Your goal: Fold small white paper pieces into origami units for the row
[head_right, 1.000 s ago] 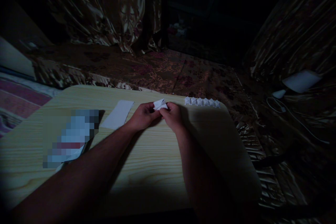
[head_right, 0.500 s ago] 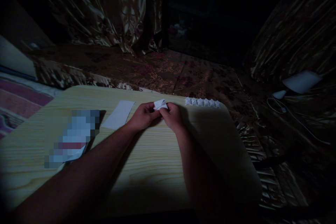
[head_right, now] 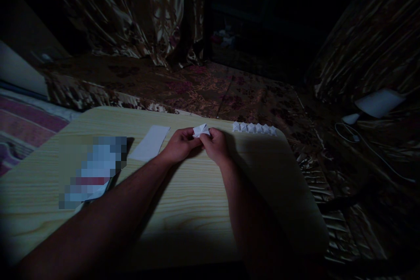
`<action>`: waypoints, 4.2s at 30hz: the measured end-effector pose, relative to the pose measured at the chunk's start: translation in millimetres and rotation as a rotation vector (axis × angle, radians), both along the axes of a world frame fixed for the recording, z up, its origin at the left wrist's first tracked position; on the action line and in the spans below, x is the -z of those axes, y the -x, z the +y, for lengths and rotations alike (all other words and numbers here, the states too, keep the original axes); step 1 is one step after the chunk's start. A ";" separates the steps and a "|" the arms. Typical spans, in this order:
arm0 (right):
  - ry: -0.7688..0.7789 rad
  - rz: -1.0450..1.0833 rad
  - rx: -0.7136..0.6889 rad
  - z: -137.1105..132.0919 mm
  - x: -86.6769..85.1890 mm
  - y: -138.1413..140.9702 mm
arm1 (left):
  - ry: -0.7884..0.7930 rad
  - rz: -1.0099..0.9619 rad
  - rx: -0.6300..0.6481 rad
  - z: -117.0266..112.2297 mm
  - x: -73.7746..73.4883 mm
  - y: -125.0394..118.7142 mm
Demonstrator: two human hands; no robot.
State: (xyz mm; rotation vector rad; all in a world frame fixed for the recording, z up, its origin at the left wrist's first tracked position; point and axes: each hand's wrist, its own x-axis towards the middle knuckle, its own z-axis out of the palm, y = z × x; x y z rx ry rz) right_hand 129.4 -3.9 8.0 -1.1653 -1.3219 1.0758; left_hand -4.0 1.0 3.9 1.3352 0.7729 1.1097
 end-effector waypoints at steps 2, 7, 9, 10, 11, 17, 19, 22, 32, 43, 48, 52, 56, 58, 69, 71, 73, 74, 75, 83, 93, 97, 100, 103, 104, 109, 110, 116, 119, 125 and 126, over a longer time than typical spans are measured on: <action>0.024 0.050 -0.026 -1.1 -0.9 0.1 | 0.045 -0.046 0.006 -0.2 -1.5 -0.3; 0.042 0.166 -0.091 -4.1 -2.2 -2.3 | 0.095 -0.075 0.004 -0.3 -4.9 0.0; 0.037 0.184 -0.088 -4.2 -1.7 -2.9 | 0.093 -0.078 0.000 -0.3 -5.2 -0.2; 0.035 0.185 -0.081 -3.9 -1.0 -3.1 | 0.088 -0.074 -0.002 -0.4 -5.0 -0.5; 0.035 0.181 -0.068 -3.3 -0.1 -3.2 | 0.076 -0.062 -0.007 -0.5 -4.8 -0.9; 0.027 0.145 0.009 0.9 8.5 -4.9 | 0.012 0.012 -0.072 -1.3 -4.7 -2.2; 0.023 0.142 0.016 0.6 9.0 -5.2 | 0.018 -0.014 -0.110 -0.5 -5.5 -1.1; 0.021 0.118 0.001 -2.0 5.0 -4.0 | 0.028 -0.056 -0.210 1.9 -5.1 1.0; -0.034 0.111 0.081 -4.3 0.3 -2.2 | 0.060 -0.054 -0.278 3.1 -1.9 1.0; -0.032 0.177 0.074 -2.1 3.4 -1.5 | -0.012 -0.012 -0.186 -0.1 -2.9 -0.9; -0.033 0.139 0.089 -1.7 7.3 -3.4 | -0.041 -0.047 -0.159 -1.5 -4.6 -2.3; -0.023 0.153 0.076 -0.4 9.9 -4.5 | -0.042 -0.041 -0.161 -1.1 -3.2 -2.4; -0.029 0.119 0.045 -1.2 8.6 -3.6 | -0.043 0.017 -0.221 0.2 -2.3 -0.9; -0.049 0.095 0.042 -2.0 7.3 -2.7 | -0.061 0.057 -0.250 0.5 -2.7 -0.4; -0.001 0.105 0.066 -1.9 7.1 -0.4 | -0.018 -0.025 -0.343 2.6 -3.6 -0.6; 0.002 0.101 0.051 -2.7 5.0 0.4 | -0.015 -0.021 -0.344 3.2 -3.2 -0.2; 0.004 0.085 0.045 -3.5 3.5 1.0 | -0.023 -0.007 -0.328 3.5 -2.3 0.2; 0.006 0.075 0.051 -3.7 3.2 1.1 | -0.035 0.005 -0.320 3.5 -1.9 0.3; 0.008 0.063 0.063 -3.8 3.3 1.0 | -0.050 0.021 -0.315 3.4 -1.4 0.2; -0.008 0.085 0.122 -2.2 5.3 -4.1 | -0.151 0.084 -0.280 1.1 -1.9 -2.7; -0.028 0.067 0.072 -1.1 8.2 -4.0 | 0.035 -0.054 -0.299 5.0 -4.3 1.1; -0.160 0.064 0.144 -0.9 9.5 -4.1 | 0.064 -0.037 -0.327 5.6 -4.2 1.1; -0.220 -0.011 0.151 -1.6 9.3 -5.0 | 0.051 -0.026 -0.344 6.5 -2.7 1.2; -0.201 -0.057 0.136 -2.3 8.4 -5.3 | 0.045 -0.056 -0.319 7.9 -0.5 1.4; -0.189 -0.061 0.130 -2.6 8.0 -4.9 | 0.048 -0.068 -0.313 8.3 0.3 1.5; -0.115 -0.055 0.149 -3.4 7.3 -1.5 | 0.056 -0.124 -0.293 9.4 1.6 1.9; -0.120 -0.065 0.158 -3.0 8.1 -1.2 | 0.049 -0.124 -0.290 9.1 1.3 1.8; -0.218 -0.160 0.217 1.2 14.4 -2.6 | -0.013 0.031 -0.293 6.5 2.1 1.5; -0.196 -0.157 0.226 2.0 14.1 -2.6 | -0.040 0.114 -0.307 5.5 4.1 1.6; -0.170 -0.178 0.241 -0.2 9.5 -2.2 | -0.071 0.289 -0.341 2.7 2.4 2.6; -0.167 -0.193 0.241 -0.7 8.8 -2.3 | -0.075 0.305 -0.347 2.4 2.0 2.7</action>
